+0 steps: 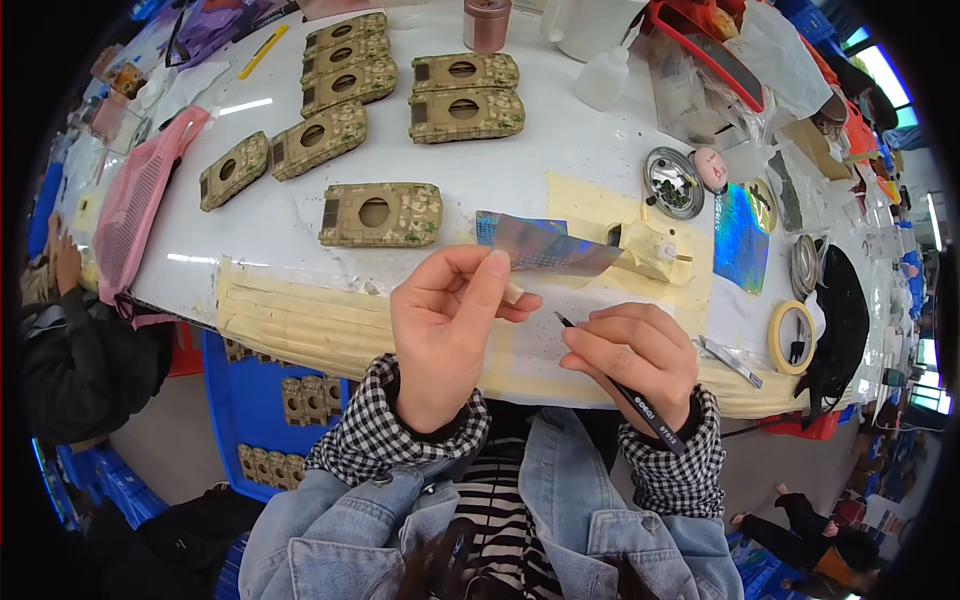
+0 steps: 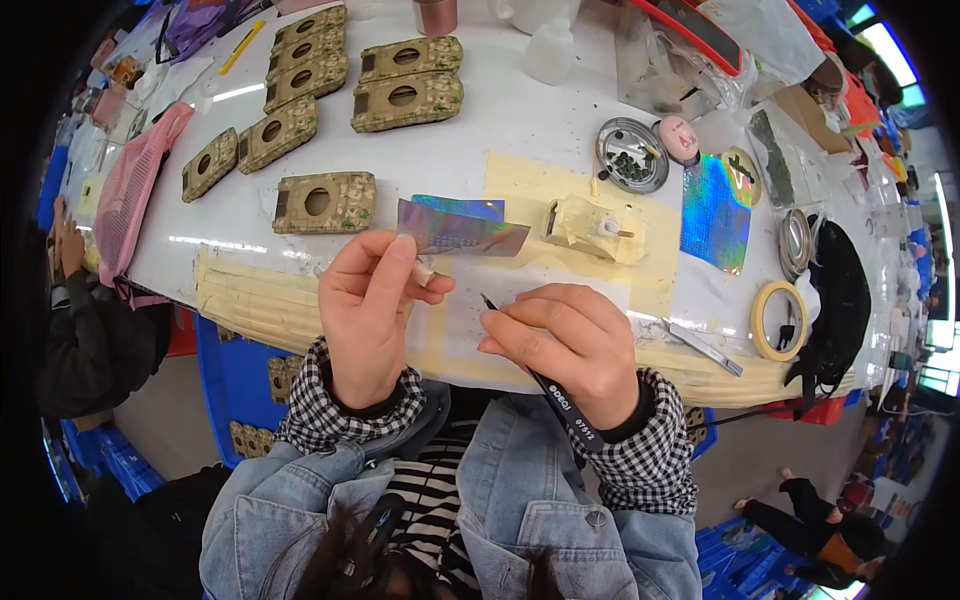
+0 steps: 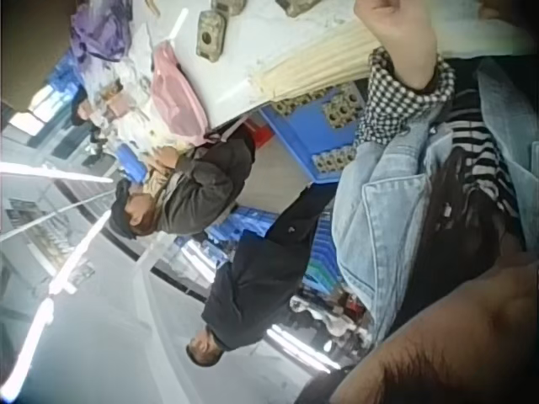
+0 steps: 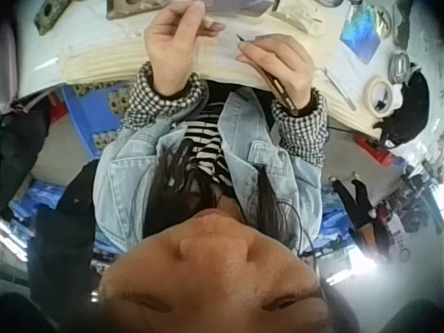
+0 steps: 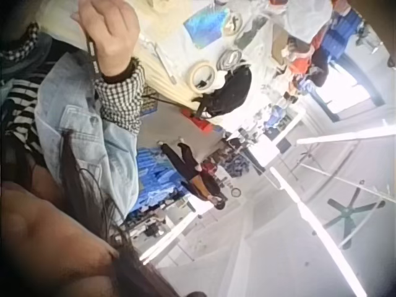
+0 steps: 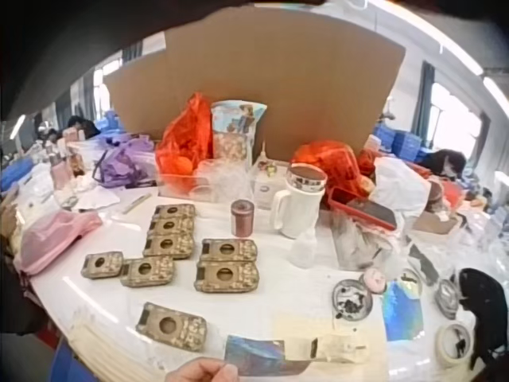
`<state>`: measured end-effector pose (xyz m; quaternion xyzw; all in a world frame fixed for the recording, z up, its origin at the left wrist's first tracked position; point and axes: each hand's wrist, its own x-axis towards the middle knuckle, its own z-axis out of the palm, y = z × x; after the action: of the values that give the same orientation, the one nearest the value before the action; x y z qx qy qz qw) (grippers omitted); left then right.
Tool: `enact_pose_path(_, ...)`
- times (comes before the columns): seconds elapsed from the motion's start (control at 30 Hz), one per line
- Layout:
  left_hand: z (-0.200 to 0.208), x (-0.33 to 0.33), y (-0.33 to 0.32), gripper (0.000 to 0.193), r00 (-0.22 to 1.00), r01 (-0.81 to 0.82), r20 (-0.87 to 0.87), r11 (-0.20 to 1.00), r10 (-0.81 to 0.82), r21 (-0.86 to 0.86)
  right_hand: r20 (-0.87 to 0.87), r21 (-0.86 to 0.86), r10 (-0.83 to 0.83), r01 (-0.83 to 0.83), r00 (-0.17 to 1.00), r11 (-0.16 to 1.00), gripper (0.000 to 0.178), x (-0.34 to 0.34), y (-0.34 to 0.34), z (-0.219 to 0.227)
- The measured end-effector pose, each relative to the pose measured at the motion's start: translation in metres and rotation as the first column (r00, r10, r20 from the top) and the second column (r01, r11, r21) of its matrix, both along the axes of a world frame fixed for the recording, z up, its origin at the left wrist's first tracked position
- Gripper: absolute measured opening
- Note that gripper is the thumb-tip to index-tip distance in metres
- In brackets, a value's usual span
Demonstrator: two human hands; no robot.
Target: Assembling and decorating toy tank components using iridescent film, tweezers, and a pen.
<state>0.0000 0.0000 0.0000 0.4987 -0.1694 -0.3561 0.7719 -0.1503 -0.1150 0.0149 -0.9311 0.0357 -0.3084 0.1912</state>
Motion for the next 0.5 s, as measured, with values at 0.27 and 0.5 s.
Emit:
enact_pose_path(0.27, -0.001, 0.004, 0.0, 0.013, 1.0, -0.008, 0.023, 1.0, 0.009, -0.025, -0.032, -0.108, -0.002, -0.002, 1.0, 0.994, 0.029, 0.006, 0.004, -0.013)
enact_pose_path(0.5, -0.002, -0.001, 0.0, 0.013, 1.0, -0.008, 0.0, 0.999, 0.008, -0.038, -0.145, -0.127, 0.008, -0.027, 0.989, 0.992, 0.028, 0.004, 0.005, -0.003)
